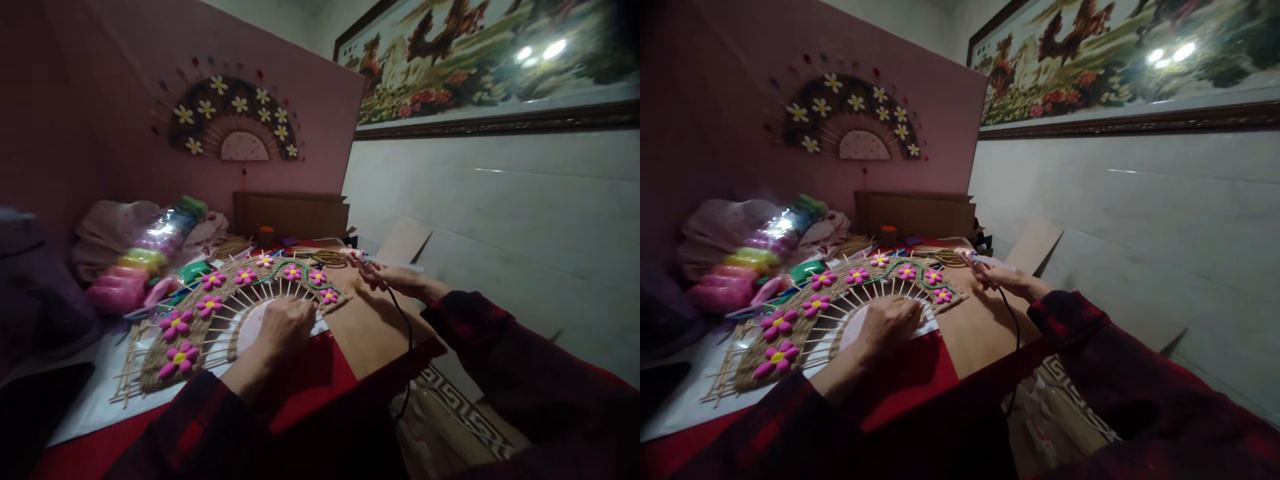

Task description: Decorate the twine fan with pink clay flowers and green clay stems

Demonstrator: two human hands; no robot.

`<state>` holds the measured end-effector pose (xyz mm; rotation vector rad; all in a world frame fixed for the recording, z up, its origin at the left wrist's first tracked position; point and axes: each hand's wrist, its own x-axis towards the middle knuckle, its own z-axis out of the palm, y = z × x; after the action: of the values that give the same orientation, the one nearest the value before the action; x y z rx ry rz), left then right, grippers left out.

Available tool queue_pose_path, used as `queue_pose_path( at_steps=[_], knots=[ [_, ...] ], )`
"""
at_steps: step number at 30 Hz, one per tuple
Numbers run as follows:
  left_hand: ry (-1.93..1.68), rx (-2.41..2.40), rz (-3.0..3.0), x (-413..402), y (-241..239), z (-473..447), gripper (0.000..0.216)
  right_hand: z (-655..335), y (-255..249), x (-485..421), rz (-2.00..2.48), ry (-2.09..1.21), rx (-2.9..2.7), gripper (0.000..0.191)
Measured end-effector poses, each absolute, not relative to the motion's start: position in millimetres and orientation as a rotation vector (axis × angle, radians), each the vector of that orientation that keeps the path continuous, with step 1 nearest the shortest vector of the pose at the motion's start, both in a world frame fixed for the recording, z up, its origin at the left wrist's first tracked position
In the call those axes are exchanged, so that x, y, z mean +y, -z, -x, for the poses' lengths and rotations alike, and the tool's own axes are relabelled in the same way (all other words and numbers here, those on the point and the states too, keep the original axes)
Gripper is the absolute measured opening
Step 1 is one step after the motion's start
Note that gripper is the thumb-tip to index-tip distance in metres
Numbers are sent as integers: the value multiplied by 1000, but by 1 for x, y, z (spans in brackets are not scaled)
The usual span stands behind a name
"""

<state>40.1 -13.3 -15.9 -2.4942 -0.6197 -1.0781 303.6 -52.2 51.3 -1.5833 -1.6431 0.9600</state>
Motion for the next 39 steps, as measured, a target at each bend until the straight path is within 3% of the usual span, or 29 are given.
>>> queue_pose_path(
  at_steps=[5, 10, 14, 18, 20, 24, 27, 32, 39],
  knots=[
    [1094, -585, 2463, -12, 14, -39, 31, -343, -19, -58, 1785, -633, -1721, 29],
    [1093, -593, 2470, -12, 15, -39, 30, -354, 3, -60, 1973, -620, -1724, 40],
    [1092, -611, 2477, -13, 16, -38, 30, -349, 4, -59, 2059, -481, -1835, 37],
    [1088, -792, 2429, -7, 7, -27, 31, -353, -7, -50, 2256, -326, -1916, 53],
    [1093, -990, 2372, 1, -3, -18, 25, -351, -21, -44, 2345, -141, -1872, 51],
    [1020, -1232, 2302, 23, -16, 2, 14, -312, -55, -47, 2078, 142, -1806, 23],
    [887, -1271, 2320, 34, -15, 9, 13, -261, -69, -65, 1796, 151, -1651, 21],
    [733, -1361, 2303, 34, -11, 6, 13, -202, -70, -92, 1455, 19, -1869, 20],
    [632, -1398, 2251, 32, -13, 0, 21, -202, -77, -37, 1491, -65, -2148, 18]
  ],
)
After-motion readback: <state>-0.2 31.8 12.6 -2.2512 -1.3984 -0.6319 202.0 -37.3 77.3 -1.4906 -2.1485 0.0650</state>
